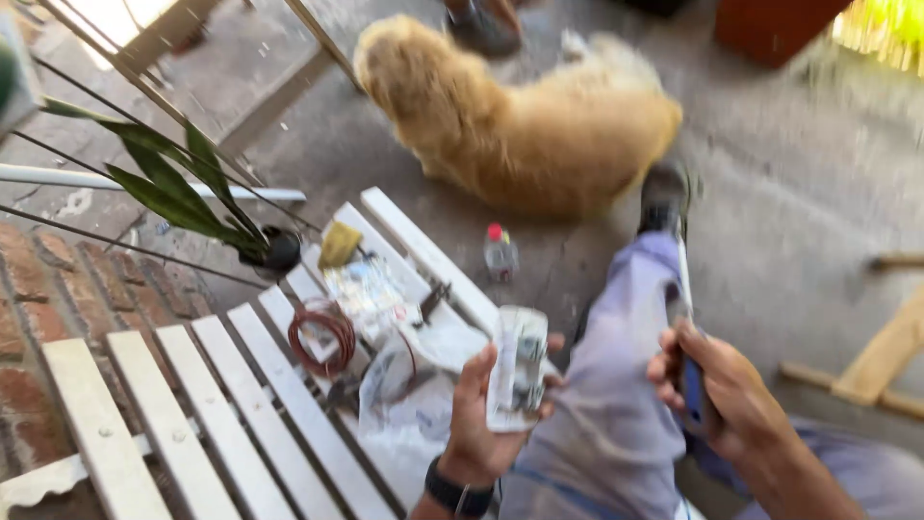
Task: Unpacking an electrical outlet and using a screwdriver to adjust its screws.
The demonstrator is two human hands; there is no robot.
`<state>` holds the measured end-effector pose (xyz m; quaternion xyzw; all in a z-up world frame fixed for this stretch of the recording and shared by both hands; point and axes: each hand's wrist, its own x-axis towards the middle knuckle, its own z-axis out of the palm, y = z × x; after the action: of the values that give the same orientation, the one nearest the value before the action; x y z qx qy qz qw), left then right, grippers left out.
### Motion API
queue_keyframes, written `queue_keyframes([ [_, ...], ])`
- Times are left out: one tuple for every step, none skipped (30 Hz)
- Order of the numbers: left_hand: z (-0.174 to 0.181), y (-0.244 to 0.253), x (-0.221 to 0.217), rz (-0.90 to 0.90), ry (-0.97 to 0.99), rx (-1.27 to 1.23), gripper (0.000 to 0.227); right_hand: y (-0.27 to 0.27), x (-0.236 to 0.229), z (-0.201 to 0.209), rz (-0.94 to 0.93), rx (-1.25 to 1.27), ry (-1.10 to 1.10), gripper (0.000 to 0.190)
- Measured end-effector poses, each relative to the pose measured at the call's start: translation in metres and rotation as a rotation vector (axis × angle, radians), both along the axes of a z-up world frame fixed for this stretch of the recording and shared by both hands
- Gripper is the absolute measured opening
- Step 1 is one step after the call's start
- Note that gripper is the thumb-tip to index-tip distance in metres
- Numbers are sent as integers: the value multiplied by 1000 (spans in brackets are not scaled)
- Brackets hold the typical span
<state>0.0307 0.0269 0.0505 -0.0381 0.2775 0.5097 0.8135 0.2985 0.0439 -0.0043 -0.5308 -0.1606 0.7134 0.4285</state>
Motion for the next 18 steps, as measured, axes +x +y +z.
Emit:
queue_keyframes([
  [2, 1, 6, -20, -14, 64, 62, -3, -6, 1, -14, -30, 7, 34],
  [4, 2, 11, -33, -29, 134, 64, -3, -12, 2, -20, -53, 15, 34],
  [8, -1, 18, -37, -19, 109, 64, -8, -16, 8, -23, -78, 26, 34],
  [13, 2, 25, -35, -79, 130, 64, -6, -20, 15, -31, -122, -26, 38],
  [18, 5, 31, -33, -139, 150, 64, -3, -24, 23, -37, -166, -79, 43],
  [21, 8, 38, -36, -132, 149, 64, -4, -27, 22, -39, -167, -71, 43],
  [25, 11, 44, -38, -186, 155, 65, -4, -30, 22, -54, -179, -96, 43],
  [28, 14, 51, -37, -245, 162, 66, -4, -32, 22, -67, -190, -126, 43],
  [27, 17, 57, -38, -242, 162, 66, -6, -32, 18, -67, -189, -122, 43],
  [26, 21, 62, -60, -293, 191, 72, -8, -33, 13, -81, -204, -124, 42],
  [25, 25, 67, -83, -345, 220, 80, -9, -34, 9, -95, -219, -127, 40],
  [26, 27, 71, -88, -344, 218, 80, -9, -36, 13, -101, -221, -125, 40],
  [26, 29, 75, -40, -338, 212, 73, -8, -39, 17, -123, -225, -78, 41],
  [27, 31, 80, 7, -333, 205, 67, -8, -40, 22, -147, -230, -32, 43],
  [25, 30, 83, -1, -334, 202, 67, -11, -38, 17, -155, -232, -32, 43],
  [23, 31, 86, -5, -364, 198, 67, -11, -36, 12, -122, -217, -10, 45],
  [21, 32, 89, -9, -393, 194, 68, -11, -34, 7, -90, -201, 12, 49],
  [22, 32, 92, -13, -394, 191, 68, -11, -34, 10, -93, -203, 12, 49],
])
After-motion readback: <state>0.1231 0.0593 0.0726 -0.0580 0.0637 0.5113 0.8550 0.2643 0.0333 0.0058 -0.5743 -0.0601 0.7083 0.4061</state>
